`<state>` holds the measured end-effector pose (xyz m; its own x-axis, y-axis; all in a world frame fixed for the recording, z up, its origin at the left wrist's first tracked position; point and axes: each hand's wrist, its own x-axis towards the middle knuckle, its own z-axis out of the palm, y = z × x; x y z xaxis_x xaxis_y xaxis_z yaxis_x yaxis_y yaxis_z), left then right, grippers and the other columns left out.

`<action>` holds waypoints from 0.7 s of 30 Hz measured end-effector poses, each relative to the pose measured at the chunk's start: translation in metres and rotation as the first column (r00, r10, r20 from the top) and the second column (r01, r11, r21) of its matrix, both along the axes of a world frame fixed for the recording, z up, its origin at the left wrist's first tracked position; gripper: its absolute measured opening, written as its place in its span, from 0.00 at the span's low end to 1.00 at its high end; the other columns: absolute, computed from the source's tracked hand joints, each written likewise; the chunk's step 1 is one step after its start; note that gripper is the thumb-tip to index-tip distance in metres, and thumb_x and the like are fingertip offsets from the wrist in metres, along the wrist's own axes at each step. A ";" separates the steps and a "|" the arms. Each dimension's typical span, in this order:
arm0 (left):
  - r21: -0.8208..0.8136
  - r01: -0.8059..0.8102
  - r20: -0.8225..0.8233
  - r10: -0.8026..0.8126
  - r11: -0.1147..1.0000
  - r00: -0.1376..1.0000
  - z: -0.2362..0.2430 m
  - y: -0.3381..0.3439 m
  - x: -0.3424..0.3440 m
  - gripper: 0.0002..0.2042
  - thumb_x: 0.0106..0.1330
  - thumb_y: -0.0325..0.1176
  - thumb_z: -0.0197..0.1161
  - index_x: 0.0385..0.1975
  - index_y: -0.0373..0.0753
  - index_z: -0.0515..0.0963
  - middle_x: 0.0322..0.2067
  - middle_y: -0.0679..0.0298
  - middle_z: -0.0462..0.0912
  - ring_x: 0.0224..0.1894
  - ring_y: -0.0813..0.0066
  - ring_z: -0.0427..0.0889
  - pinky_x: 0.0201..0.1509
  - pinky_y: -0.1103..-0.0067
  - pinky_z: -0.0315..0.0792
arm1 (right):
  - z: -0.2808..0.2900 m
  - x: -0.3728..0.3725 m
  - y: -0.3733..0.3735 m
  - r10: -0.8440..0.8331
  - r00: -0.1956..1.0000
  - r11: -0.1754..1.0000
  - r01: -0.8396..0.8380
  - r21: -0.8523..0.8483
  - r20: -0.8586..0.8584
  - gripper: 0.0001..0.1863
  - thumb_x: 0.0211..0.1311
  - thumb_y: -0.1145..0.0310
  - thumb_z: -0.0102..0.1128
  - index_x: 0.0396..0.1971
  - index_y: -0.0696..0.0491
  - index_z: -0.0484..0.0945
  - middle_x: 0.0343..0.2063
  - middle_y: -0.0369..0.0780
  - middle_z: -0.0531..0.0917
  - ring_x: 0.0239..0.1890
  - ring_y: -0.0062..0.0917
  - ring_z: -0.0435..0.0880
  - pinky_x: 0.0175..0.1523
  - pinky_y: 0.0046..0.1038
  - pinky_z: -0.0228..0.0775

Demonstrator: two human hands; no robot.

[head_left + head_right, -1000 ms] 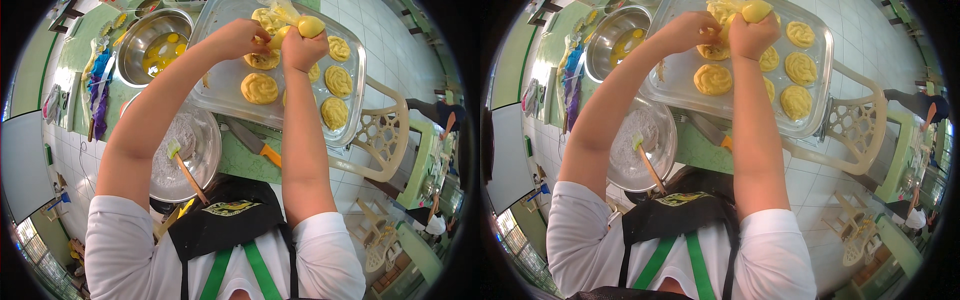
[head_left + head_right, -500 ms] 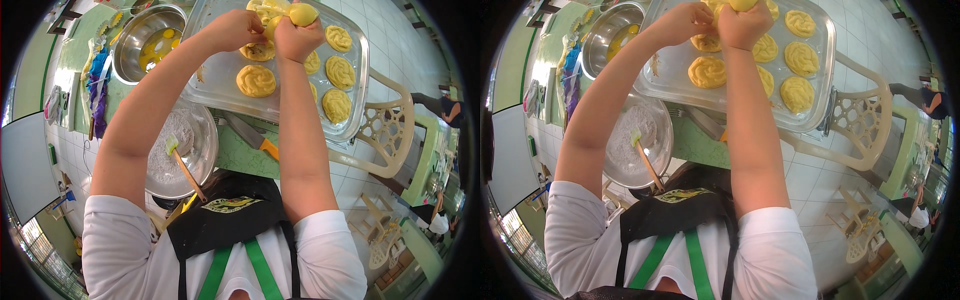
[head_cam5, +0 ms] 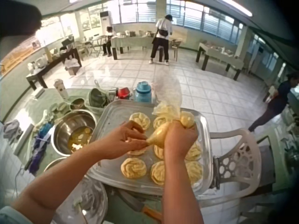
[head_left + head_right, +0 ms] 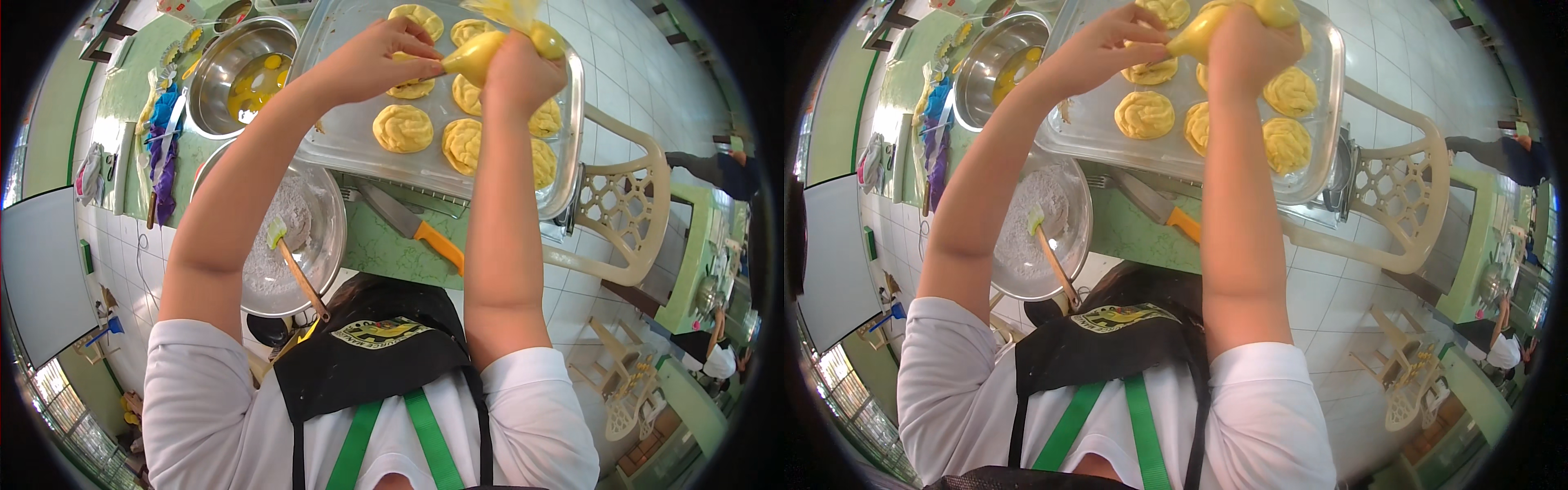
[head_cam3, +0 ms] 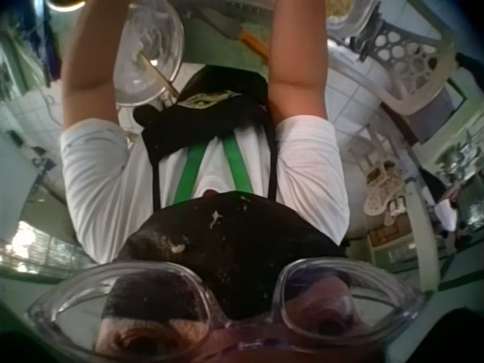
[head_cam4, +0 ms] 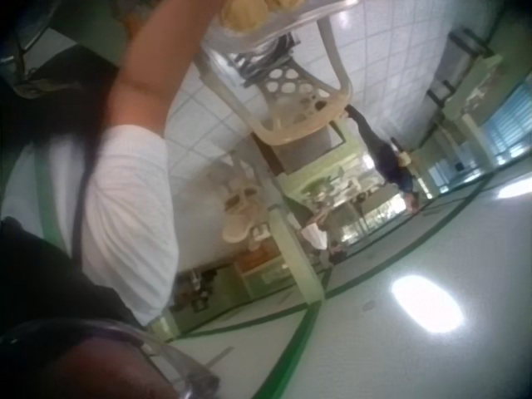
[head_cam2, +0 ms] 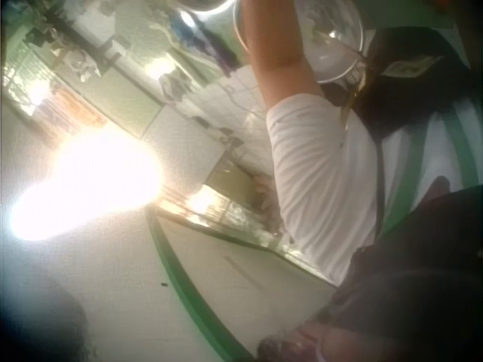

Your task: The person pipes filling into pastries on a baking tray using a piping bag. The person then cuts a new piping bag with scissors and transfers filling into it using a knife.

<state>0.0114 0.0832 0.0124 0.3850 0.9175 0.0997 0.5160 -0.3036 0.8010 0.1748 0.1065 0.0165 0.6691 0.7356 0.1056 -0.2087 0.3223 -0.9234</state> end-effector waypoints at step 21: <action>0.305 -0.311 0.631 0.054 0.900 0.774 0.108 -0.181 0.129 0.09 0.50 0.21 0.71 0.32 0.36 0.81 0.32 0.65 0.83 0.35 0.79 0.79 0.41 0.82 0.71 | 0.095 0.103 -0.132 0.476 0.630 0.847 -0.516 0.127 -0.614 0.11 0.64 0.67 0.51 0.43 0.55 0.69 0.34 0.38 0.76 0.34 0.28 0.79 0.37 0.33 0.74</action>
<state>0.1406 -0.0975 0.1208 -0.0421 0.8037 0.5936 0.0524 -0.5915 0.8046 0.2779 -0.0255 0.1112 0.1028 0.9665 -0.2350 -0.8337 -0.0452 -0.5504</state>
